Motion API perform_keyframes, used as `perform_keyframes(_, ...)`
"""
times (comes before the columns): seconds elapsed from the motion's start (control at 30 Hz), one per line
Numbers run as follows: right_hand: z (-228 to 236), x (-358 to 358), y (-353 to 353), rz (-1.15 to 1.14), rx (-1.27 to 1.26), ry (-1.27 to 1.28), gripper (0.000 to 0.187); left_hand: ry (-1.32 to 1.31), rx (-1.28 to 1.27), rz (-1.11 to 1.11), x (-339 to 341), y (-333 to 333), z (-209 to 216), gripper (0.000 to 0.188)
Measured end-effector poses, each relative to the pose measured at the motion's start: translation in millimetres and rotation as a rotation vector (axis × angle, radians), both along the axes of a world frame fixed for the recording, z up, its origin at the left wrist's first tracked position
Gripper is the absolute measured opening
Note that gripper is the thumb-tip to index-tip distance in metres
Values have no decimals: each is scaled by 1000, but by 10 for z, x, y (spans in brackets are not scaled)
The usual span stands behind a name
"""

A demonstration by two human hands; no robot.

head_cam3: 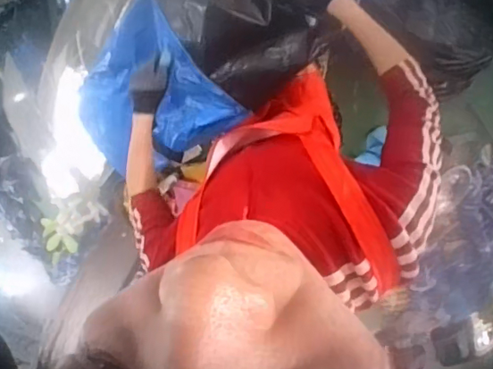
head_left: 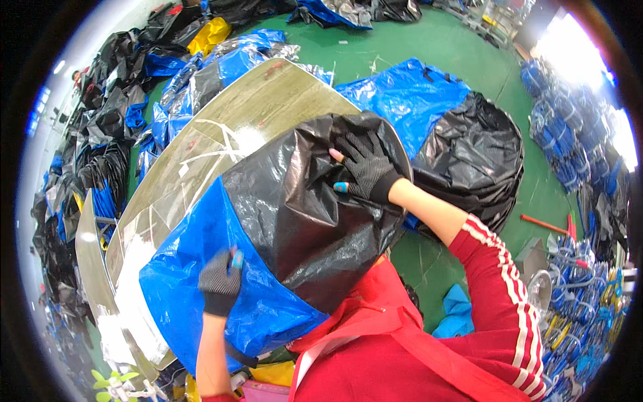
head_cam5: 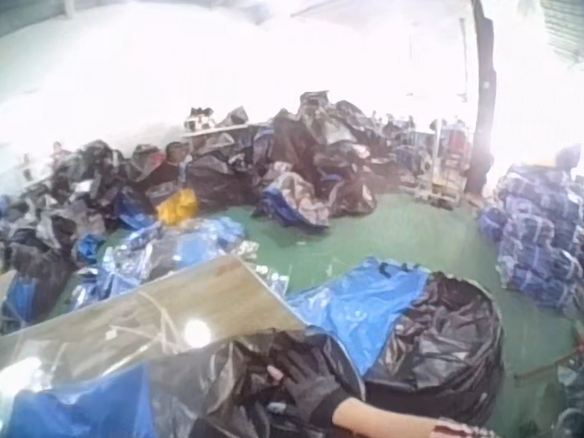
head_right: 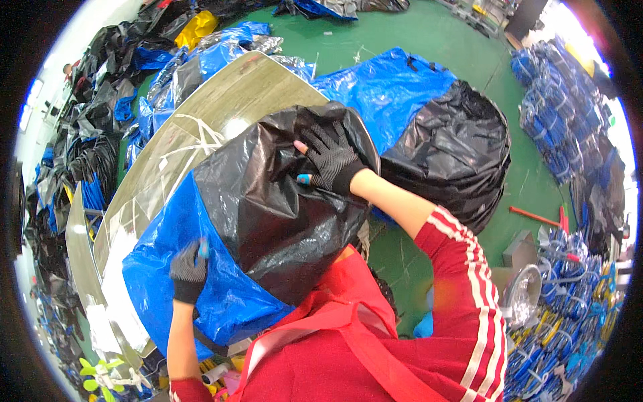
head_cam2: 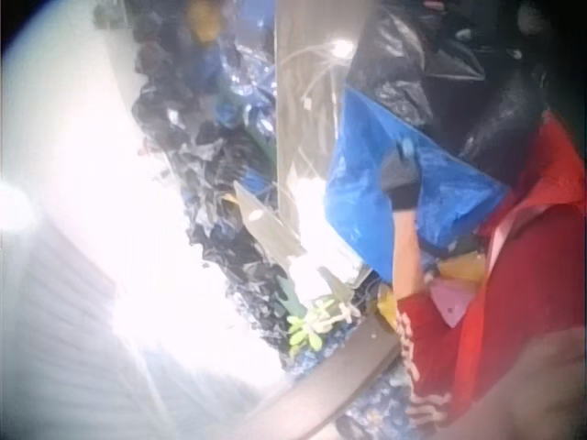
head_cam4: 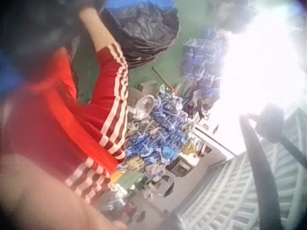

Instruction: The person repeatedly places a blue and black soft item into a clear plastic bag, seals it, and sets it aside. The cycle repeats with multiple identical items on a table in a warehouse-like area.

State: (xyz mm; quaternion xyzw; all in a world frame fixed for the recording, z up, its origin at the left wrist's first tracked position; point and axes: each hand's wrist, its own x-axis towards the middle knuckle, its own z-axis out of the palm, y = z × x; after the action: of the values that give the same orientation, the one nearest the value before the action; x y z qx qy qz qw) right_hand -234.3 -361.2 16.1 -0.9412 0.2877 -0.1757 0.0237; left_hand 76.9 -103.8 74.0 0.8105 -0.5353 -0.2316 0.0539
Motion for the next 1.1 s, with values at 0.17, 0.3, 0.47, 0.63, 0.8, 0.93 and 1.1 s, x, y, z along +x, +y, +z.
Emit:
perform_keyframes(0.17,383,-255,-560,-91,311,-587,25,-104,-599,-479,-574,-1003,-281,60)
perform_keyframes(0.3,250,-744,-1101,-501,788,-533,52,-273,-389,-453,-587,-1103,-726,58)
perform_keyframes(0.47,156,-839,-1270,274,1179,-741,64,-249,-494,-493,-495,-1017,-826,60)
perform_keyframes(0.63,541,-766,-1250,165,1386,-616,54,-282,-451,-532,-564,-1090,-747,60)
perform_keyframes(0.8,660,-667,-1383,-87,183,-535,11,-347,-453,-544,-549,-1066,-864,61)
perform_keyframes(0.93,519,-734,-1276,-401,254,-643,17,-341,-400,-563,-561,-1102,-707,51)
perform_keyframes(1.1,249,-893,-630,-430,929,-480,73,166,-535,-396,-845,-1469,-276,54)
